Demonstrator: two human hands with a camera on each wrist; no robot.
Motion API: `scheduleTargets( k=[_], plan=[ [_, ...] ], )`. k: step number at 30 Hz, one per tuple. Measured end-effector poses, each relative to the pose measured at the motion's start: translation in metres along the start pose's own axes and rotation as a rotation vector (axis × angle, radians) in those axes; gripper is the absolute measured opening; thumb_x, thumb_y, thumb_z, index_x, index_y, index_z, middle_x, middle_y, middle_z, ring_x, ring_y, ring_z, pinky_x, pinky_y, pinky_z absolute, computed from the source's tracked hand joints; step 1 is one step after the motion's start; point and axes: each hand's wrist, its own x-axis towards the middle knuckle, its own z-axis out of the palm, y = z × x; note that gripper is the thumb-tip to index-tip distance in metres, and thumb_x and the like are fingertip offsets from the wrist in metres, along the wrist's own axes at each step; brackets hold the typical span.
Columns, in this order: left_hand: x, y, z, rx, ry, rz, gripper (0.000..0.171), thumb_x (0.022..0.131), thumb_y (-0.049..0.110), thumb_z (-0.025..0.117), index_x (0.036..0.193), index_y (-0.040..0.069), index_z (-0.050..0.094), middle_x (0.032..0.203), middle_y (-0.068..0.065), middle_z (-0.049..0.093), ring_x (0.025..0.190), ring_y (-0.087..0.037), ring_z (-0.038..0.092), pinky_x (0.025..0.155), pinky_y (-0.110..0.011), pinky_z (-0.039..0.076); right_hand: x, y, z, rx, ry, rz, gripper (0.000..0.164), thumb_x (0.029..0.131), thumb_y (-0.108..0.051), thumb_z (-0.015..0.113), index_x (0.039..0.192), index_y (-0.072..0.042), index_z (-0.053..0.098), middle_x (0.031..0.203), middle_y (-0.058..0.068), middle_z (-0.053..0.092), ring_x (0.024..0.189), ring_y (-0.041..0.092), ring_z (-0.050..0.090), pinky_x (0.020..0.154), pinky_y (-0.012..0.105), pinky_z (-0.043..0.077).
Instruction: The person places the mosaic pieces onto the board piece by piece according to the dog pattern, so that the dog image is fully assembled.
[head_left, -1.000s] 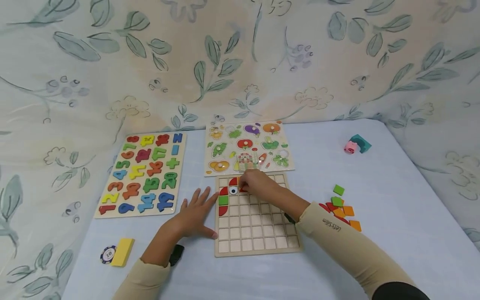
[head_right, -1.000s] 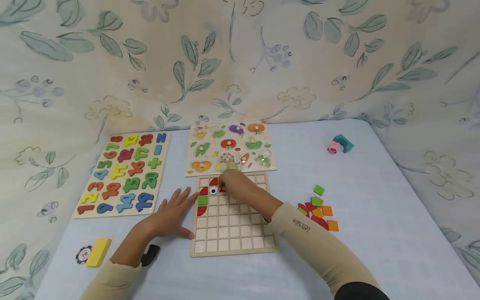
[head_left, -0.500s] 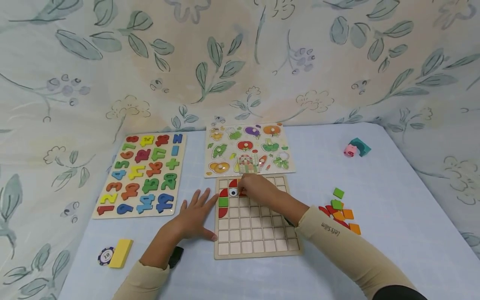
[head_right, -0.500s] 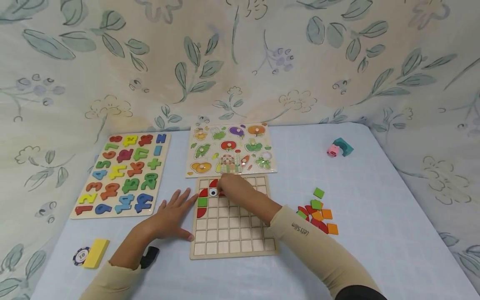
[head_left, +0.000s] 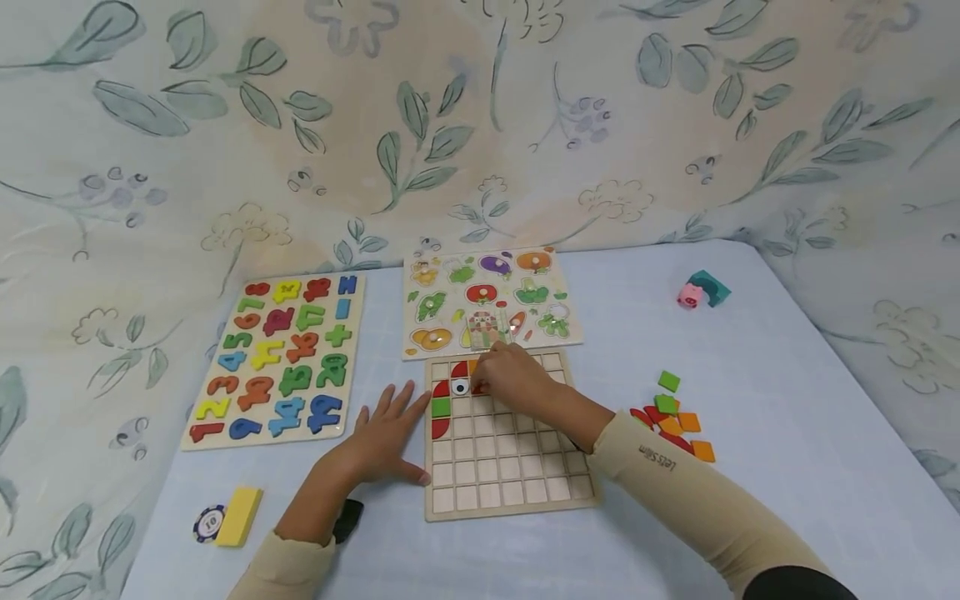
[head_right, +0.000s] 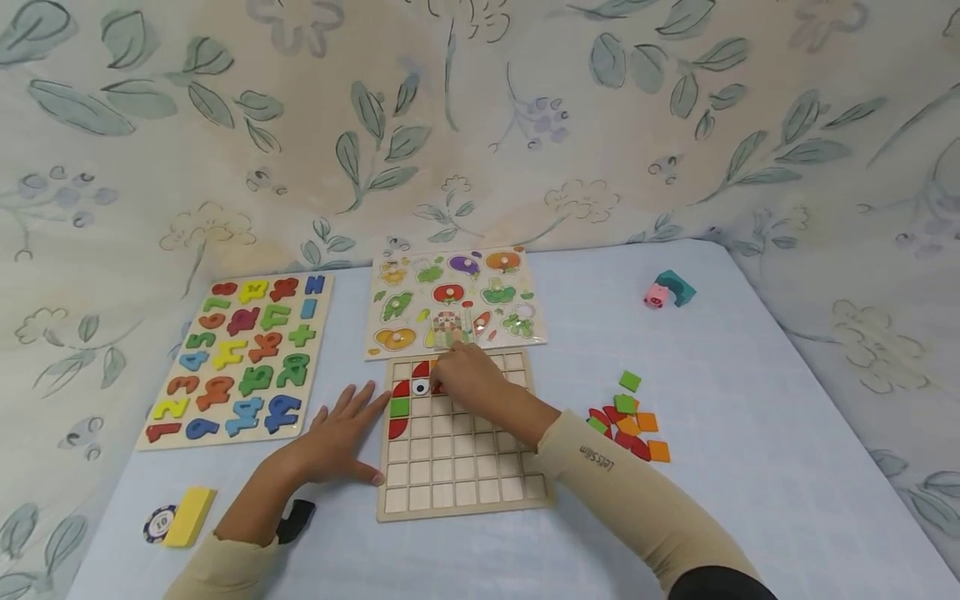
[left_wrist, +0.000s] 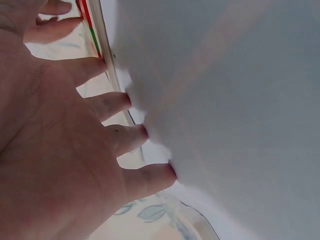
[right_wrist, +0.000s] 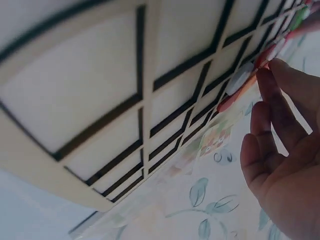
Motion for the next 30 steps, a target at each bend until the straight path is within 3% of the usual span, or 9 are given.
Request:
scheduleTargets(
  k=[5,13,17,22,26,30],
  plan=[
    [-0.001,0.001,0.0,-0.018,-0.004,0.014,0.118,0.05,0.05,0.082,0.145,0.028,0.016,0.153,-0.003,0.003,0.138,-0.033,-0.007,0.102,-0.065,0.003,-0.018,0.016,-0.014,0.19,0.016,0.108,0.014,0.079,-0.012,0.069,0.091,-0.017,0.073,0.092,-0.007,0.069,0.089,0.012,0.059,0.077,0.027,0.048],
    [-0.012,-0.016,-0.005,-0.007,0.038,0.013,0.118,0.051,0.052,0.081,0.146,0.023,0.017,0.152,-0.009,0.005,0.137,-0.037,-0.005,0.099,-0.069,0.004,-0.06,0.058,-0.044,0.247,-0.005,0.291,0.017,0.082,-0.01,0.066,0.098,-0.012,0.07,0.096,-0.002,0.068,0.094,0.016,0.059,0.083,0.034,0.048],
    [-0.014,-0.018,-0.007,-0.012,0.036,0.022,0.117,0.051,0.051,0.082,0.146,0.021,0.019,0.152,-0.011,0.006,0.137,-0.039,-0.005,0.098,-0.07,0.004,-0.095,0.086,-0.043,0.248,-0.052,0.461,0.019,0.084,-0.013,0.065,0.102,-0.011,0.069,0.097,0.0,0.067,0.092,0.018,0.057,0.081,0.036,0.05],
    [-0.007,-0.008,-0.006,-0.009,0.011,0.058,0.116,0.053,0.052,0.08,0.146,0.022,0.018,0.153,-0.009,0.004,0.137,-0.038,-0.006,0.099,-0.069,0.003,-0.147,0.111,-0.04,0.246,-0.119,0.64,0.021,0.083,-0.014,0.066,0.104,-0.011,0.068,0.098,0.004,0.065,0.092,0.022,0.056,0.079,0.04,0.051],
    [-0.002,-0.003,-0.003,-0.008,-0.001,0.071,0.117,0.052,0.053,0.08,0.146,0.023,0.017,0.153,-0.009,0.004,0.137,-0.037,-0.006,0.1,-0.068,0.003,-0.175,0.116,-0.038,0.293,-0.145,0.698,0.025,0.082,-0.015,0.066,0.107,-0.012,0.066,0.101,0.005,0.064,0.095,0.024,0.055,0.079,0.04,0.052],
    [-0.003,-0.006,-0.002,0.001,0.014,0.069,0.118,0.051,0.054,0.08,0.146,0.022,0.018,0.152,-0.01,0.005,0.137,-0.038,-0.005,0.099,-0.069,0.004,-0.178,0.107,-0.038,0.333,-0.13,0.686,0.025,0.083,-0.016,0.066,0.108,-0.013,0.065,0.101,0.003,0.064,0.096,0.022,0.054,0.08,0.04,0.051]
  ],
)
